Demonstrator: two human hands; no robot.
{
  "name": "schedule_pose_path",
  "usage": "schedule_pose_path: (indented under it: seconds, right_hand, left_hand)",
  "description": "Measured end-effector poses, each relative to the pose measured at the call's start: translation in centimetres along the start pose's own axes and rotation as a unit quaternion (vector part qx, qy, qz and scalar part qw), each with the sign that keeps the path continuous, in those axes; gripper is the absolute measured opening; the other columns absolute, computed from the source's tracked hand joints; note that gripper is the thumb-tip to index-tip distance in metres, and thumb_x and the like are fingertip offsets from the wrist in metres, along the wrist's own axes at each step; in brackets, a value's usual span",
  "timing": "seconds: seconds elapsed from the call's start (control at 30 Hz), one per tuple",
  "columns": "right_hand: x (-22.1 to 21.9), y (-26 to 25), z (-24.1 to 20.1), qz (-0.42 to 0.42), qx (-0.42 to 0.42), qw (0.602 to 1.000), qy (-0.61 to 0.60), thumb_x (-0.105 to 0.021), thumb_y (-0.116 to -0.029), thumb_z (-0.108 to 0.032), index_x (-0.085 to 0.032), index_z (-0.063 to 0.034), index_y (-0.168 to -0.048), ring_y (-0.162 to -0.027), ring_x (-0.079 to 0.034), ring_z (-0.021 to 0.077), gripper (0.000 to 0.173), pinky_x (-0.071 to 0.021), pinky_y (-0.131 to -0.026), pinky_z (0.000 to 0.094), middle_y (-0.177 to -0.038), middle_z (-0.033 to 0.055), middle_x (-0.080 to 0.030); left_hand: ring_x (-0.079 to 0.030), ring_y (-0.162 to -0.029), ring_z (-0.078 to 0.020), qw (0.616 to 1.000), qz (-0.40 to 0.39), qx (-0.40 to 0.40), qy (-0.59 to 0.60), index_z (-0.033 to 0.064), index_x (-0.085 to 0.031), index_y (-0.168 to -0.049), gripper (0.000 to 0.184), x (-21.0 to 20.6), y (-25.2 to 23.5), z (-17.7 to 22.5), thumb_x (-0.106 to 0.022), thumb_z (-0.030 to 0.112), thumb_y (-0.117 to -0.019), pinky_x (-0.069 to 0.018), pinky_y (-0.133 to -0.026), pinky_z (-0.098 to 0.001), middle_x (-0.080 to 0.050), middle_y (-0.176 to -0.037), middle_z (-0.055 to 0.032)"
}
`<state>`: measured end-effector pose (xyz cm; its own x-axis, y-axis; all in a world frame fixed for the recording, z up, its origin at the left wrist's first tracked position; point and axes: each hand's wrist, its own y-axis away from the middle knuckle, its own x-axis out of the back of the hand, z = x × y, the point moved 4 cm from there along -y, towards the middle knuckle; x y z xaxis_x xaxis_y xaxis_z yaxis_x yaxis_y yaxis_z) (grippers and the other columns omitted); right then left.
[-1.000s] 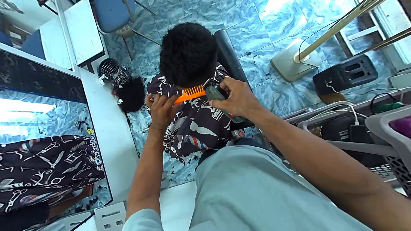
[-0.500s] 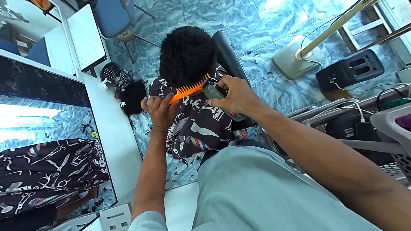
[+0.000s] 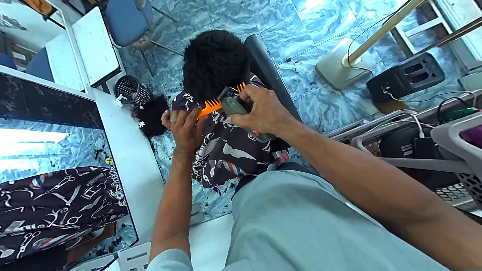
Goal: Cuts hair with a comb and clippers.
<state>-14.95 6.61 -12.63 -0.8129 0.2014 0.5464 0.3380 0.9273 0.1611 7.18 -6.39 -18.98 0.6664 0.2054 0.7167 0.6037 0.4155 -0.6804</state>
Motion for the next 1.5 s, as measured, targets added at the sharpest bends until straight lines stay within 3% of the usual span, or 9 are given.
schedule_pose_path:
  seconds: [0.13, 0.27, 0.33, 0.43, 0.5, 0.6, 0.73, 0.9, 1.5]
  right_hand:
    - [0.4, 1.3, -0.1, -0.013, -0.009, 0.998, -0.061, -0.084, -0.0762, -0.043, -0.066, -0.0108, -0.104, -0.071, -0.067, 0.0181, 0.047, -0.0573, -0.064, 0.044, -0.083, 0.0046, -0.068]
    - [4.3, 5.9, 7.2, 0.02, -0.146, 0.957, -0.252, -0.083, -0.0862, -0.031, -0.062, -0.0038, -0.123, -0.082, -0.073, 0.0277, 0.051, -0.0637, -0.072, 0.0492, -0.102, 0.015, -0.071]
    - [5.2, 7.0, 10.3, 0.058, -0.204, 0.912, -0.351, -0.078, -0.0925, -0.025, -0.06, -0.0021, -0.126, -0.081, -0.073, 0.0287, 0.045, -0.0641, -0.071, 0.0476, -0.103, 0.0159, -0.071]
    - [5.9, 6.6, 12.5, 0.102, -0.226, 0.864, -0.439, -0.075, -0.0946, -0.023, -0.061, -0.0021, -0.122, -0.078, -0.073, 0.0283, 0.037, -0.0643, -0.068, 0.0452, -0.1, 0.0152, -0.07]
    - [6.0, 6.4, 12.7, 0.113, -0.206, 0.855, -0.462, -0.076, -0.0926, -0.02, -0.061, -0.001, -0.119, -0.077, -0.073, 0.0282, 0.036, -0.0652, -0.068, 0.0449, -0.1, 0.0151, -0.07]
    - [6.2, 5.6, 11.5, 0.093, -0.123, 0.894, -0.42, -0.08, -0.0879, -0.015, -0.062, -0.0001, -0.12, -0.082, -0.074, 0.0271, 0.039, -0.0656, -0.073, 0.0449, -0.1, 0.0152, -0.073]
    - [5.2, 3.2, 7.6, 0.009, 0.012, 0.988, -0.153, -0.086, -0.0805, -0.032, -0.069, -0.0103, -0.114, -0.086, -0.072, 0.0196, 0.044, -0.0623, -0.077, 0.0464, -0.099, 0.0063, -0.073]
    - [2.6, 0.4, 4.3, -0.055, -0.016, 0.996, 0.07, -0.083, -0.0817, -0.043, -0.066, -0.0127, -0.113, -0.082, -0.07, 0.0279, 0.046, -0.0576, -0.07, 0.056, -0.09, 0.009, -0.07]
    - [-0.4, 0.6, -1.4, 0.027, -0.024, 0.999, -0.001, -0.086, -0.0773, -0.046, -0.065, -0.0128, -0.103, -0.068, -0.068, 0.0183, 0.047, -0.0571, -0.06, 0.044, -0.08, 0.0042, -0.069]
  left_hand:
    - [-0.063, -0.091, -0.0338, 0.981, -0.167, -0.084, 0.059, 0.0148, -0.074, -0.12, 0.032, 1.1, 1.2, 1.0, -0.063, 0.038, -0.0995, -0.0397, -0.102, -0.0611, -0.068, -0.089, -0.0126]
    - [-0.068, -0.093, -0.0272, 0.985, -0.099, -0.047, 0.133, 0.0063, -0.068, -0.114, 0.043, 4.1, 1.2, 0.4, -0.039, 0.037, -0.1106, -0.0508, -0.099, -0.0488, -0.07, -0.091, -0.0134]
    - [-0.069, -0.087, -0.026, 0.985, -0.074, 0.011, 0.153, -0.0006, -0.065, -0.11, 0.045, 4.2, -0.2, 0.8, -0.034, 0.033, -0.1128, -0.0568, -0.088, -0.0446, -0.069, -0.088, -0.0164]
    - [-0.069, -0.08, -0.0276, 0.983, -0.131, 0.047, 0.116, -0.006, -0.064, -0.118, 0.047, 2.0, -1.2, 0.0, -0.034, 0.029, -0.1128, -0.0597, -0.077, -0.0457, -0.069, -0.088, -0.0184]
    - [-0.069, -0.09, -0.0334, 0.975, -0.202, 0.024, 0.085, -0.0029, -0.067, -0.121, 0.045, 1.0, -0.2, -0.3, -0.038, 0.03, -0.1117, -0.057, -0.084, -0.0515, -0.07, -0.096, -0.0209]
    - [-0.065, -0.093, -0.0309, 0.976, -0.206, -0.033, 0.055, 0.0107, -0.07, -0.128, 0.041, 0.2, 1.4, 1.5, -0.05, 0.039, -0.1066, -0.0526, -0.083, -0.05, -0.068, -0.099, -0.0158]
    - [-0.063, -0.095, -0.0273, 0.996, -0.085, -0.018, 0.008, 0.016, -0.073, -0.123, 0.035, -0.3, 1.9, 2.9, -0.067, 0.04, -0.099, -0.0449, -0.093, -0.049, -0.069, -0.097, -0.0111]
    - [-0.061, -0.091, -0.0278, 0.999, -0.019, 0.025, -0.008, 0.0174, -0.075, -0.119, 0.03, -0.6, 1.2, 1.5, -0.069, 0.037, -0.0976, -0.0397, -0.099, -0.0524, -0.066, -0.09, -0.01]
    - [-0.058, -0.09, -0.0252, 0.998, 0.055, 0.011, 0.029, 0.0213, -0.075, -0.118, 0.025, -0.9, -0.1, 0.2, -0.068, 0.036, -0.099, -0.0363, -0.101, -0.0521, -0.062, -0.089, -0.007]
